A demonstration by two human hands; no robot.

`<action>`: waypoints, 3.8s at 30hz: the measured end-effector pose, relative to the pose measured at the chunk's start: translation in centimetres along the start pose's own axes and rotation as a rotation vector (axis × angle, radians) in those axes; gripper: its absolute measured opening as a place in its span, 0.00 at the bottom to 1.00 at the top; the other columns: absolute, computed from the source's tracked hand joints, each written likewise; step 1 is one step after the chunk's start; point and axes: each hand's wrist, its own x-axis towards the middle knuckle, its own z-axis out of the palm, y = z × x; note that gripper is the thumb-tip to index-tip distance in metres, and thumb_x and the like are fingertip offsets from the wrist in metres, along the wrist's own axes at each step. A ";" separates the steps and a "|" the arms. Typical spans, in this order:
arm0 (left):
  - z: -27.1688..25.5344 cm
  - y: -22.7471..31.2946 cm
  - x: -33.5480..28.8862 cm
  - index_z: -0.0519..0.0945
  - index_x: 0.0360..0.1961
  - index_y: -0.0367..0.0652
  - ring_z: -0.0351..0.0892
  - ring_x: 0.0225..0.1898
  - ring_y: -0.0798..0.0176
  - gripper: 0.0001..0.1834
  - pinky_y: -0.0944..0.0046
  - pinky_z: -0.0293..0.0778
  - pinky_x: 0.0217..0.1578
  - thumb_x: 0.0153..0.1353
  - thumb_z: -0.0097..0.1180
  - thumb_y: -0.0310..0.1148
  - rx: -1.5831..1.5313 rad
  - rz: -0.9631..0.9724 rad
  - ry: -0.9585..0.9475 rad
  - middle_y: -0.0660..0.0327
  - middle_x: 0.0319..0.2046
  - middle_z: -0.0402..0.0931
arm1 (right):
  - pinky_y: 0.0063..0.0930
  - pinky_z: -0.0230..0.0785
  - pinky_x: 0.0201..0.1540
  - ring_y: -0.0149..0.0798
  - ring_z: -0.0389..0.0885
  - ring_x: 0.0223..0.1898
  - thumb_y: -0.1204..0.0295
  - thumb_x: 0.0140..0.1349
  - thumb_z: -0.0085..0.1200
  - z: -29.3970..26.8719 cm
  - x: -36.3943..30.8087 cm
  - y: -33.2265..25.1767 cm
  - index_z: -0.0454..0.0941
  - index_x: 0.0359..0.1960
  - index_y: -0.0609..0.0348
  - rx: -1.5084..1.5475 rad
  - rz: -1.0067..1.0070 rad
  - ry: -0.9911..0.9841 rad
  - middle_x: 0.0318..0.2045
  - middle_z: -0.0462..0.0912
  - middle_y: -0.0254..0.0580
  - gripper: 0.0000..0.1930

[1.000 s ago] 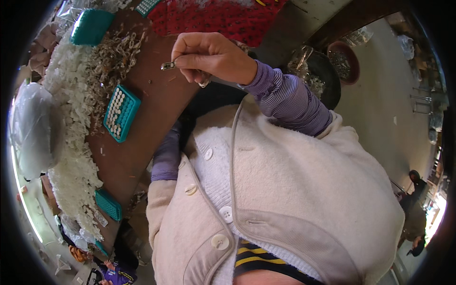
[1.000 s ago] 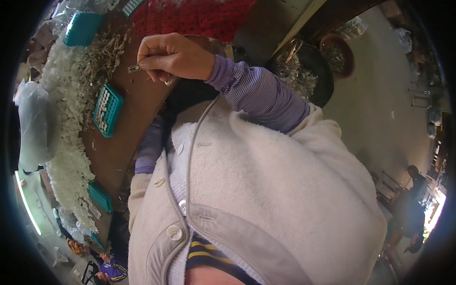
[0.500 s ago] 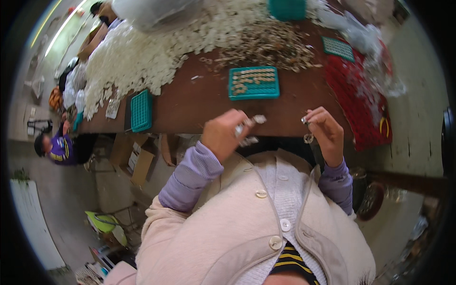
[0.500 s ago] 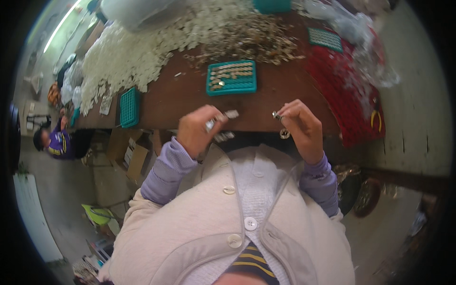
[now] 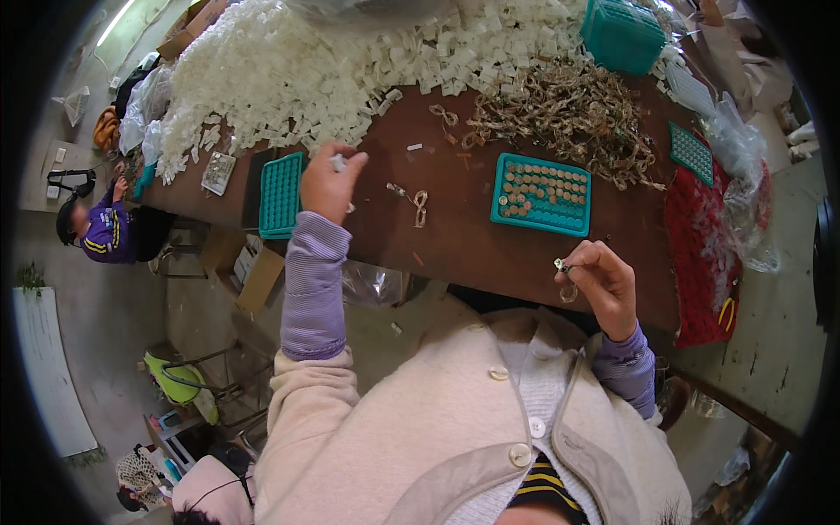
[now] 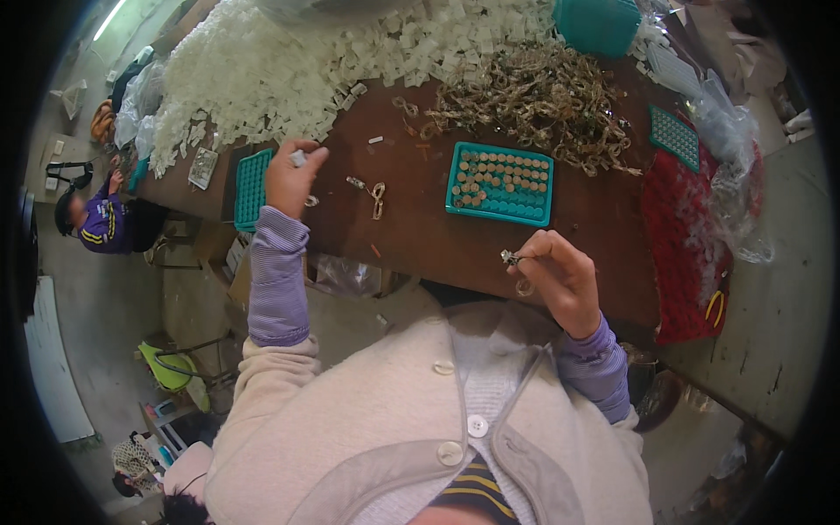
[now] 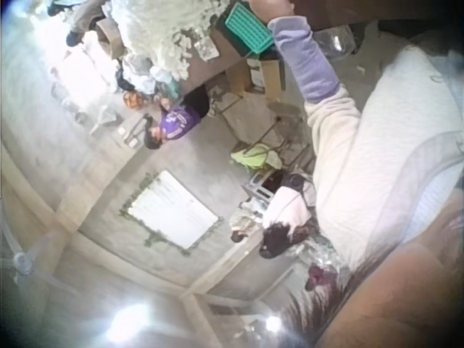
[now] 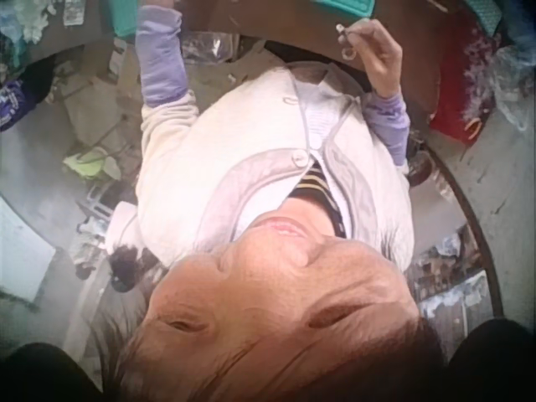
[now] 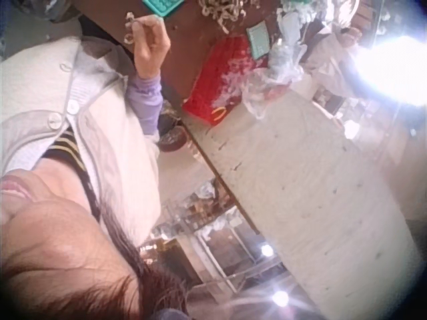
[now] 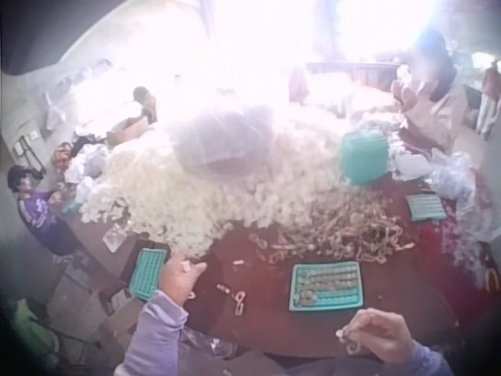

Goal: The person inserts small metallic components into white plastic housings and tests each unit with a red light indicator. Completed units are placed on the table while the person continues assembling additional units from a tray of components.

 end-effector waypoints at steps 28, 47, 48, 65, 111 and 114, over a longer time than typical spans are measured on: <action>-2.2 -1.3 6.7 0.88 0.48 0.42 0.91 0.47 0.56 0.19 0.54 0.81 0.51 0.69 0.64 0.46 0.446 0.071 -0.413 0.56 0.42 0.92 | 0.25 0.81 0.45 0.31 0.87 0.39 0.89 0.70 0.56 -1.0 -3.1 -1.6 0.80 0.41 0.69 -0.066 -0.113 -0.022 0.37 0.81 0.40 0.04; -0.8 1.4 4.0 0.87 0.43 0.45 0.88 0.43 0.44 0.19 0.46 0.80 0.45 0.64 0.71 0.51 0.549 0.333 -0.060 0.54 0.40 0.90 | 0.24 0.78 0.44 0.30 0.84 0.39 0.88 0.74 0.54 0.6 -2.7 -0.4 0.80 0.45 0.69 -0.019 -0.062 -0.011 0.39 0.80 0.39 0.05; -1.0 2.5 3.6 0.87 0.42 0.46 0.88 0.41 0.43 0.19 0.46 0.80 0.43 0.64 0.71 0.51 0.469 0.277 -0.020 0.54 0.38 0.90 | 0.24 0.78 0.44 0.30 0.83 0.39 0.87 0.74 0.53 0.6 -2.4 -0.7 0.80 0.45 0.68 -0.010 -0.101 -0.004 0.40 0.80 0.39 0.05; 8.9 17.7 -15.1 0.81 0.52 0.37 0.85 0.49 0.68 0.10 0.66 0.82 0.55 0.73 0.65 0.23 -1.195 0.051 -0.888 0.59 0.52 0.84 | 0.24 0.78 0.51 0.27 0.82 0.44 0.82 0.80 0.53 1.4 -1.6 -0.8 0.78 0.49 0.65 0.178 -0.291 0.248 0.48 0.81 0.37 0.03; 9.3 14.4 -18.4 0.82 0.61 0.38 0.88 0.42 0.72 0.15 0.71 0.87 0.39 0.77 0.63 0.28 -0.996 -0.154 -0.753 0.59 0.46 0.88 | 0.44 0.69 0.49 0.50 0.79 0.37 0.81 0.60 0.66 0.8 -2.5 -0.3 0.76 0.38 0.59 -0.972 -0.543 0.271 0.32 0.77 0.43 0.10; 9.1 13.2 -17.4 0.82 0.61 0.36 0.90 0.41 0.70 0.15 0.69 0.90 0.42 0.78 0.61 0.30 -1.286 -0.414 -0.933 0.56 0.46 0.89 | 0.45 0.69 0.48 0.49 0.79 0.37 0.80 0.61 0.66 1.3 -2.5 -0.3 0.77 0.38 0.58 -0.883 -0.514 0.252 0.32 0.78 0.42 0.10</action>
